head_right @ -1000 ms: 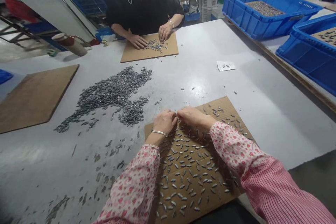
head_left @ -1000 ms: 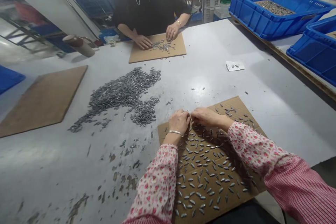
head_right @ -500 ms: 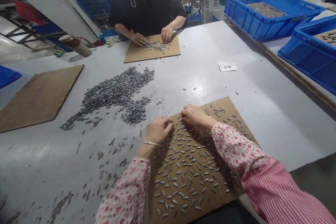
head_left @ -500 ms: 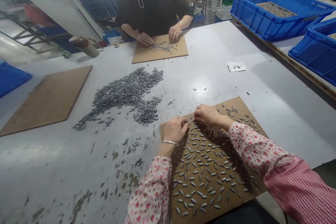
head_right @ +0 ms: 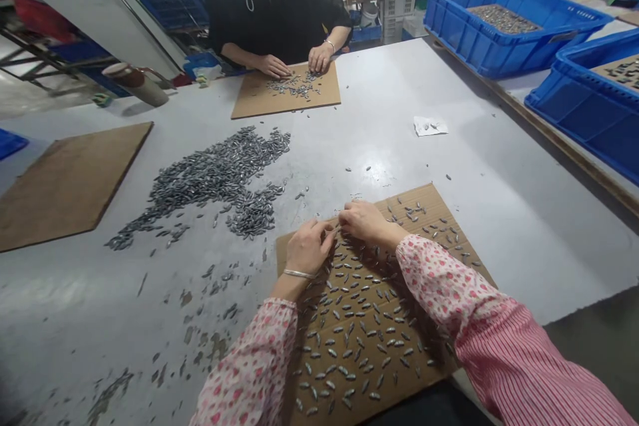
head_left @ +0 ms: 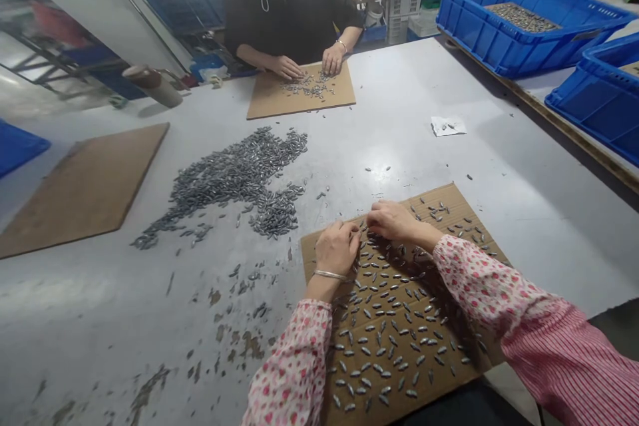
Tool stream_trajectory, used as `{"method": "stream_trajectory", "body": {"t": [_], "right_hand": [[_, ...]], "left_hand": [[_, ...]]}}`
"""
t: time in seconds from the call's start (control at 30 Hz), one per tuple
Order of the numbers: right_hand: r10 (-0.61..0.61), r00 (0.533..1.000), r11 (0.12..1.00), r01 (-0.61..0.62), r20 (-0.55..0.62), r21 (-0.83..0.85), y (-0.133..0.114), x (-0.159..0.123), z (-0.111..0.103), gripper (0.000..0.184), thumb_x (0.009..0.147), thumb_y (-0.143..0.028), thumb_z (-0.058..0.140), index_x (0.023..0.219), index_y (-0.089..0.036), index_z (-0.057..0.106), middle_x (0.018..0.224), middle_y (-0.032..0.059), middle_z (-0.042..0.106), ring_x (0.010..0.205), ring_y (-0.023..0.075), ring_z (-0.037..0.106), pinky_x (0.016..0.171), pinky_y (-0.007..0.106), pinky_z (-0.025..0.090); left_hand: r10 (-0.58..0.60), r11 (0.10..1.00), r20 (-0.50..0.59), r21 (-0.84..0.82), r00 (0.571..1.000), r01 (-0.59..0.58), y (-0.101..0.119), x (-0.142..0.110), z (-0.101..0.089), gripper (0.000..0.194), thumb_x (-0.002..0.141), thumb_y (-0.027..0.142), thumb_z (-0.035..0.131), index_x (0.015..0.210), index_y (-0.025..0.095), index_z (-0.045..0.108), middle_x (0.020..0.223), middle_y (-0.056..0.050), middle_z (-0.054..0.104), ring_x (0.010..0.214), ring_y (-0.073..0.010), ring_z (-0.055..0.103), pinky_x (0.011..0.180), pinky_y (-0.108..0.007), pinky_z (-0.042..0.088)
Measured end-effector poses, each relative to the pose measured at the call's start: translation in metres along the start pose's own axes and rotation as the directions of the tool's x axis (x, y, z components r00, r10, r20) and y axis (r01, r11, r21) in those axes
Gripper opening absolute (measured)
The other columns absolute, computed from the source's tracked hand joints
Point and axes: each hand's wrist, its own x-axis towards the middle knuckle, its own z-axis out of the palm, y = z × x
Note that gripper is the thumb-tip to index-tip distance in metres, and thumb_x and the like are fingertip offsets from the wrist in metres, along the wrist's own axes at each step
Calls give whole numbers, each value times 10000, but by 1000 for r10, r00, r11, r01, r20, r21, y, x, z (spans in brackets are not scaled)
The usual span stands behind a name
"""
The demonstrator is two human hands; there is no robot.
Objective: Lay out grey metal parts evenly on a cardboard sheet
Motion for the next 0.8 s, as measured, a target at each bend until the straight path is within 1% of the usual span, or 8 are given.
{"method": "stream_trajectory", "body": {"t": [0.1, 0.2, 0.33, 0.47, 0.57, 0.63, 0.7, 0.8], "right_hand": [[-18, 999, 1000, 18, 34, -3, -1, -9, 0, 142, 872, -272, 574, 906, -210, 696, 948, 66, 647, 915, 194, 545, 752, 269, 356], [-42, 998, 998, 44, 47, -46, -3, -12, 5, 132, 855, -265, 584, 885, -196, 693, 954, 75, 660, 934, 206, 554, 786, 290, 354], [-58, 998, 992, 62, 40, -109, -8, -11, 9, 168, 870, -260, 549, 867, -156, 680, 953, 109, 667, 942, 223, 563, 802, 318, 350], [-64, 998, 988, 65, 12, -140, -12, -9, 13, 185, 881, -241, 518, 850, -148, 675, 928, 111, 668, 920, 225, 566, 787, 329, 347], [-76, 997, 986, 76, 8, -147, -14, -6, 17, 209, 898, -243, 489, 881, -142, 672, 955, 125, 662, 919, 229, 558, 772, 337, 348], [-90, 996, 985, 91, 12, -148, -16, -2, 18, 213, 897, -240, 489, 883, -135, 673, 957, 135, 656, 920, 235, 552, 763, 342, 348], [-107, 994, 983, 108, 16, -150, -18, 0, 17, 202, 889, -222, 496, 882, -130, 675, 947, 136, 650, 919, 239, 547, 756, 344, 348], [-123, 992, 983, 125, 26, -133, -21, 2, 11, 197, 898, -202, 493, 890, -131, 677, 937, 127, 644, 920, 234, 541, 752, 336, 349]], "left_hand": [[22, 999, 38, -33, 999, -21, 2, -8, -7, 199, 891, 314, 483, 909, 227, 662, 907, -49, 623, 910, -185, 567, 764, -278, 413], [31, 999, 102, 36, 994, -35, 8, -11, -10, 184, 878, 312, 507, 874, 219, 665, 897, -54, 613, 906, -195, 560, 757, -290, 415], [54, 989, 144, 130, 988, -73, 13, -11, -7, 211, 891, 309, 477, 864, 204, 658, 909, -64, 607, 912, -203, 555, 765, -305, 417], [71, 987, 161, 132, 984, -93, 12, -11, -2, 211, 888, 302, 474, 871, 205, 661, 904, -67, 603, 914, -208, 559, 763, -307, 424], [71, 992, 165, 93, 984, -87, 7, -13, 1, 198, 879, 299, 486, 874, 217, 666, 891, -62, 602, 907, -204, 565, 767, -300, 429], [63, 997, 150, 39, 987, -69, 2, -14, 3, 195, 877, 310, 488, 877, 227, 665, 889, -53, 609, 909, -196, 569, 772, -290, 431], [32, 999, 112, -36, 993, -29, -6, -16, 3, 206, 883, 323, 477, 890, 236, 664, 901, -43, 626, 915, -185, 575, 786, -281, 432], [-46, 988, 46, -146, 998, 52, -22, -20, -1, 218, 883, 330, 469, 911, 239, 665, 922, -28, 651, 891, -166, 586, 804, -273, 437]]}}
